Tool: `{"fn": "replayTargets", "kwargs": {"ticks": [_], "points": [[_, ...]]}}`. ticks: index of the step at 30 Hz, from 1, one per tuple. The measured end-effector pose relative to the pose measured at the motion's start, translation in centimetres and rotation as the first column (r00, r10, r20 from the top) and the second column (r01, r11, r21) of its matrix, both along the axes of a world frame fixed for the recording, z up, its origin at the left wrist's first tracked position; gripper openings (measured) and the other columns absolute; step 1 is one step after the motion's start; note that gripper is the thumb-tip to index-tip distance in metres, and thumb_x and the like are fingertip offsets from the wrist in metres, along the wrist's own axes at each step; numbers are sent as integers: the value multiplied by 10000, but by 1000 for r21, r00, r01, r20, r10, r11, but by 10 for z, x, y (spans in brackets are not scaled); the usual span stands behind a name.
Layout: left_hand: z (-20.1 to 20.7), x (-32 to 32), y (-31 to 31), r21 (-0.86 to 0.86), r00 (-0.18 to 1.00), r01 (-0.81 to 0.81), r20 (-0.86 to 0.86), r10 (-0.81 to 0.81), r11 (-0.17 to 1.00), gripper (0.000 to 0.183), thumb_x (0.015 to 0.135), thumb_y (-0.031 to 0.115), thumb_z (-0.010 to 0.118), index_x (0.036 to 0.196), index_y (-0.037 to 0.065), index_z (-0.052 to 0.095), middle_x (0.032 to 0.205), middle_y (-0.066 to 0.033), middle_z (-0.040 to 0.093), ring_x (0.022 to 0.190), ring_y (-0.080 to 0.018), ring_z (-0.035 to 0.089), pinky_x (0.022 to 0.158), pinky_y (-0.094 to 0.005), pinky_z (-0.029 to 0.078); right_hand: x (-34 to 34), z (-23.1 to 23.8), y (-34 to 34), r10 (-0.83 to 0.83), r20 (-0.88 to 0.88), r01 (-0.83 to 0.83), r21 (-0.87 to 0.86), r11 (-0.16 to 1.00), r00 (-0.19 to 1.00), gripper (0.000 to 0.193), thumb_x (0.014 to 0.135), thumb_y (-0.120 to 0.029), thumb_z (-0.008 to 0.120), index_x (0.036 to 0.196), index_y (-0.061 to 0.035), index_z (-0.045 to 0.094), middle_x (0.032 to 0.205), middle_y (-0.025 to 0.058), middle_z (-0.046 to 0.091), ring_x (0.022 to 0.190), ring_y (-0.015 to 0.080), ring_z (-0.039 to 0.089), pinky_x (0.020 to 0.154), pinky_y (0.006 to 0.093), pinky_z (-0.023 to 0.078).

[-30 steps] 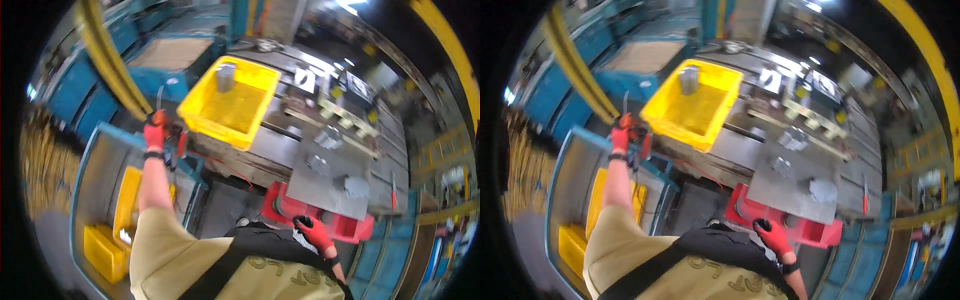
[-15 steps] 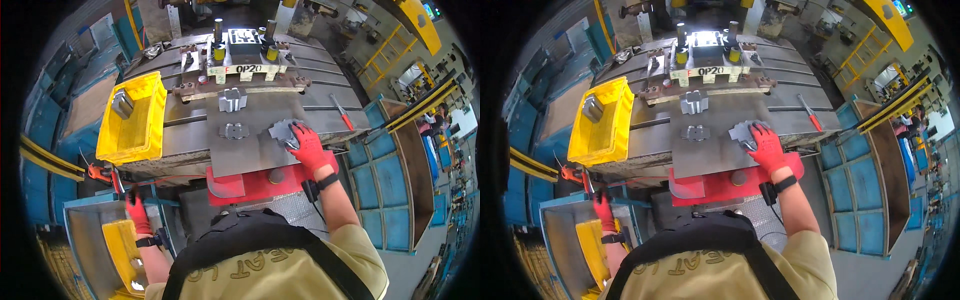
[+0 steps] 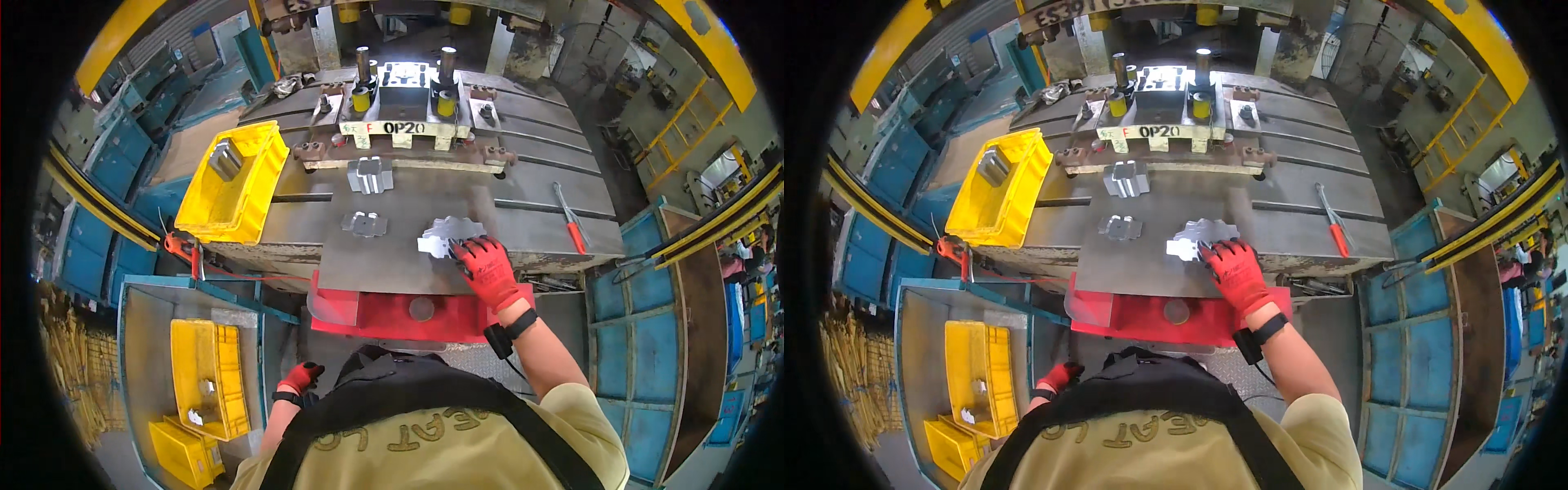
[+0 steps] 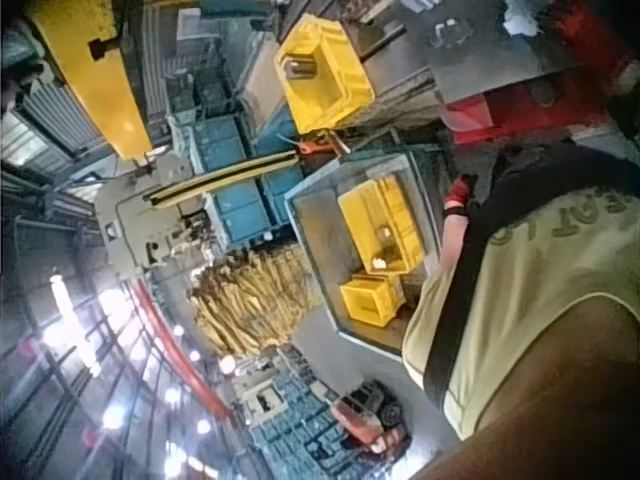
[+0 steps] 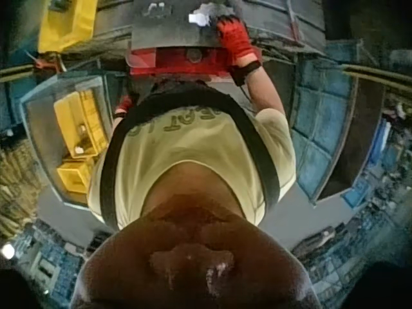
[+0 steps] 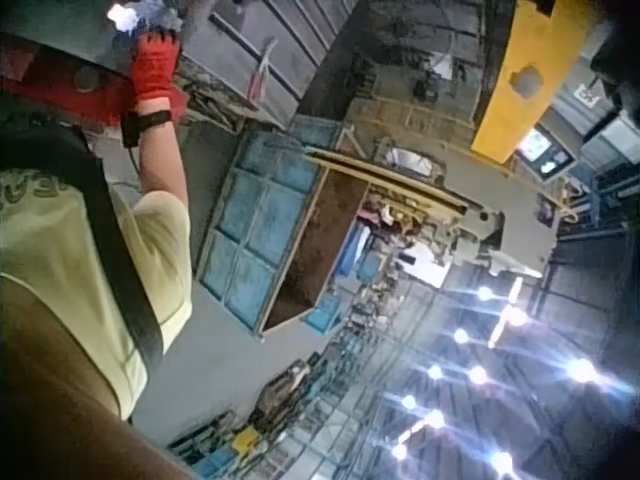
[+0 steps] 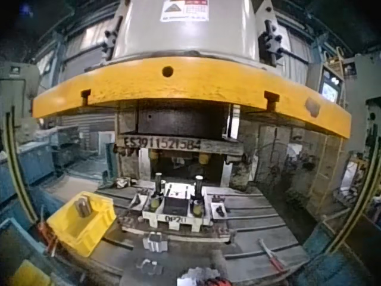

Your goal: Operating a metal press to stamp parts and using a pneumatic grinder to finish them.

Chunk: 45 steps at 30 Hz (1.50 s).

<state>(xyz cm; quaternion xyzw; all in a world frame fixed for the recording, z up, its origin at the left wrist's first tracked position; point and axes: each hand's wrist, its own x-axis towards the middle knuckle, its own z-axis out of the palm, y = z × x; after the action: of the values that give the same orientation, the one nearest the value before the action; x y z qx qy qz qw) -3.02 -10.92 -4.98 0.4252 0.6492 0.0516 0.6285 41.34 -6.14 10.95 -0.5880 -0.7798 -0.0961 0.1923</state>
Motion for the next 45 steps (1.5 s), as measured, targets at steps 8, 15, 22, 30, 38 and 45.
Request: {"fn": "replayTargets", "kwargs": {"ticks": [8,15,22,30,38,45], "points": [[-9,-12,5,63,981,-78,182,65,995,261,718,271,593,829,42,536,665,-87,529,533,-211,515,484,-339,438,7,11,14,-210,-609,160,-136,978,765,334,617,-109,590,946,-81,543,895,98,565,842,262,523,752,337,408],[-92,-20,47,-172,938,-279,162,306,945,231,743,278,551,780,52,523,619,-93,508,495,-229,501,438,-360,432,15,56,49,-149,-635,123,-85,989,758,331,625,-101,587,954,-105,557,832,118,582,770,285,548,693,331,436],[-93,11,47,179,988,154,-25,-152,972,266,739,280,531,888,60,527,739,-120,541,632,-244,532,545,-355,439,58,102,169,-215,-306,264,128,956,927,371,643,-140,592,1008,-155,528,814,120,575,771,275,544,670,343,431],[-101,30,33,402,771,636,-340,-538,658,346,707,230,511,1031,109,492,967,-153,534,909,-317,493,745,-390,415,55,100,279,-142,-309,239,303,923,940,260,607,-136,603,866,-127,579,892,72,580,855,238,531,753,322,413],[-125,19,43,353,681,730,-456,-574,585,277,693,193,526,932,55,503,896,-154,554,846,-335,520,702,-392,437,47,80,300,-136,-113,157,198,967,984,226,622,-158,590,843,-111,573,903,72,572,897,242,506,795,325,388],[-89,32,51,240,579,806,-508,-638,540,254,708,199,503,918,56,508,885,-154,556,841,-316,528,699,-384,443,56,86,299,-57,103,35,208,978,993,235,633,-127,547,867,-107,544,893,82,567,876,237,517,797,333,389]]}}
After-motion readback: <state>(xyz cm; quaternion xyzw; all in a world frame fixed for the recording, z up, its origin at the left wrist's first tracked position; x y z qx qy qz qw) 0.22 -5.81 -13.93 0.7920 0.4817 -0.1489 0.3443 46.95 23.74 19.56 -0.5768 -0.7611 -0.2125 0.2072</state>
